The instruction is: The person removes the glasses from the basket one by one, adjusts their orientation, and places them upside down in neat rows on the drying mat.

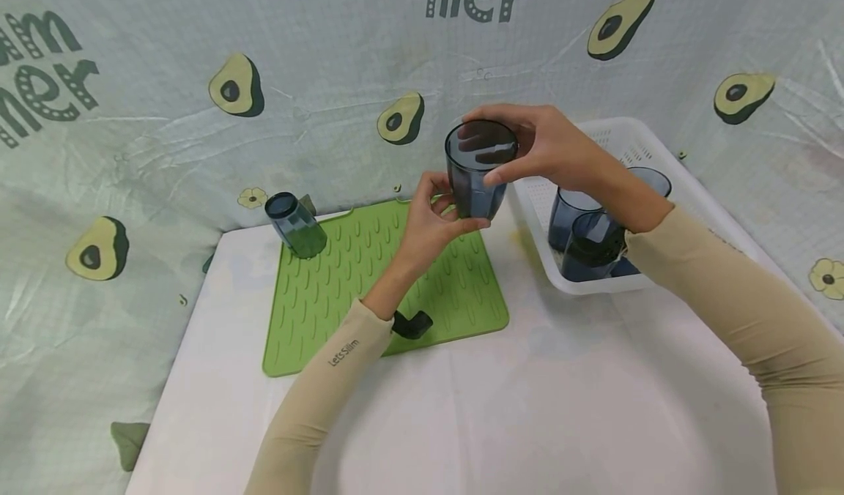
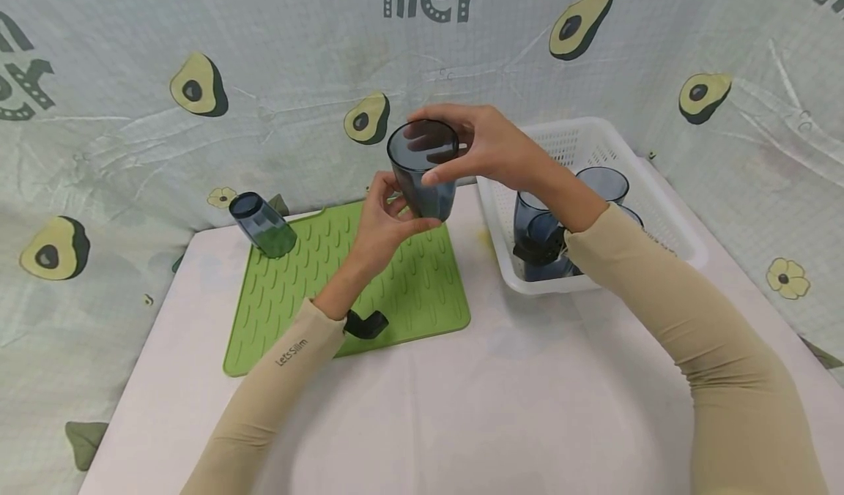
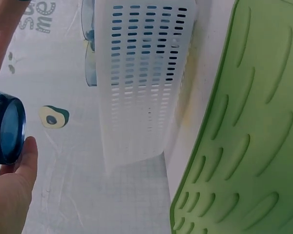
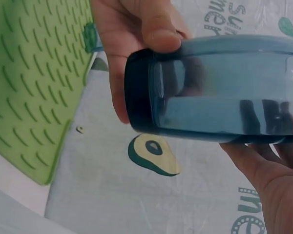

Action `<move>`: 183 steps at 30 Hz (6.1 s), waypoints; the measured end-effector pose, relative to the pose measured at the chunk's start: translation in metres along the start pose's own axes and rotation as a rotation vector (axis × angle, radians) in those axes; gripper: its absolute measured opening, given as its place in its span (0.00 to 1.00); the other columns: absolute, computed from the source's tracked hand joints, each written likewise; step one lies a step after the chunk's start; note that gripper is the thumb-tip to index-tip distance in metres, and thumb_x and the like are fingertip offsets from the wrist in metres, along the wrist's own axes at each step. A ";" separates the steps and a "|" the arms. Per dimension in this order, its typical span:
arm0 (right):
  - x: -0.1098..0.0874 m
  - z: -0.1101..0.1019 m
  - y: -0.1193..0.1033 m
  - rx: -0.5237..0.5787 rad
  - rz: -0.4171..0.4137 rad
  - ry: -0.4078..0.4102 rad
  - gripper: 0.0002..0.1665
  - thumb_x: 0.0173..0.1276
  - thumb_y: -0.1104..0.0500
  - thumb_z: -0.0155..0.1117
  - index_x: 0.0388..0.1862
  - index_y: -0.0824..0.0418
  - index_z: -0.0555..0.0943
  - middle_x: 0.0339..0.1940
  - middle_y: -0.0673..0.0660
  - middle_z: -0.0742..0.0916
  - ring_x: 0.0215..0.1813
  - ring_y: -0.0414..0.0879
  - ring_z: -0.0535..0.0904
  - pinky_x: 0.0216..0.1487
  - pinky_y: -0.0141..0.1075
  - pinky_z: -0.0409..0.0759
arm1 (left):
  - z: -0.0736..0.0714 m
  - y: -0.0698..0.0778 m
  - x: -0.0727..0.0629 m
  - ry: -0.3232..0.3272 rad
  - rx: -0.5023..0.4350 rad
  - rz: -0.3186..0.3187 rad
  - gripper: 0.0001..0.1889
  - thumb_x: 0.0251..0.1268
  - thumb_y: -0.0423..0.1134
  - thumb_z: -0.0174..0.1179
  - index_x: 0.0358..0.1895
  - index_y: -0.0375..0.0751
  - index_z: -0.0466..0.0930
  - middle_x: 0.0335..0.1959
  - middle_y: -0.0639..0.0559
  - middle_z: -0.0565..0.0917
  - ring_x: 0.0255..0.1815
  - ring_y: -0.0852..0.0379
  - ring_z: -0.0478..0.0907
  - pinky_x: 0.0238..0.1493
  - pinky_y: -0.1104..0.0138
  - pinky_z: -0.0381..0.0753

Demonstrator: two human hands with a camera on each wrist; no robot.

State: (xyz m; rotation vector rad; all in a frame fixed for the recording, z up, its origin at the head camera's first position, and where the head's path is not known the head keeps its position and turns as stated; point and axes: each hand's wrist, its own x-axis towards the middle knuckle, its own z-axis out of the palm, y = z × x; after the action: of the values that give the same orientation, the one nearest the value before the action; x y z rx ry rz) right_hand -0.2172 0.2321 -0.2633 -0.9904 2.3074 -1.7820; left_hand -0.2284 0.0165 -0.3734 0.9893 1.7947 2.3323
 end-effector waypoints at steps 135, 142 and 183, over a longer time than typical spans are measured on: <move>-0.023 0.019 0.014 -0.499 0.042 -0.265 0.52 0.51 0.57 0.86 0.72 0.64 0.70 0.65 0.62 0.81 0.67 0.55 0.78 0.56 0.43 0.86 | -0.016 0.079 -0.025 -0.346 -0.004 0.220 0.38 0.56 0.34 0.76 0.71 0.35 0.71 0.69 0.42 0.74 0.73 0.40 0.67 0.69 0.56 0.75; -0.019 0.016 0.012 -0.586 0.080 -0.371 0.53 0.57 0.55 0.83 0.76 0.65 0.65 0.71 0.62 0.76 0.70 0.56 0.75 0.67 0.51 0.78 | -0.016 0.081 -0.027 -0.325 0.068 0.190 0.38 0.58 0.30 0.74 0.70 0.24 0.65 0.68 0.37 0.74 0.71 0.42 0.70 0.67 0.53 0.77; -0.062 -0.094 0.033 -0.986 0.259 -0.524 0.48 0.52 0.69 0.82 0.72 0.60 0.72 0.71 0.62 0.76 0.67 0.61 0.75 0.54 0.53 0.84 | -0.060 0.105 -0.034 -0.235 0.417 0.027 0.34 0.58 0.23 0.72 0.70 0.36 0.72 0.66 0.44 0.77 0.64 0.50 0.78 0.62 0.60 0.81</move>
State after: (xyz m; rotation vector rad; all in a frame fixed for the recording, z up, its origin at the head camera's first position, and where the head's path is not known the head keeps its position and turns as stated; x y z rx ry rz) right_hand -0.2222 0.3474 -0.2817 -0.9758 2.7003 -0.1549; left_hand -0.1952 -0.0837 -0.3040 1.2762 2.2178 1.7907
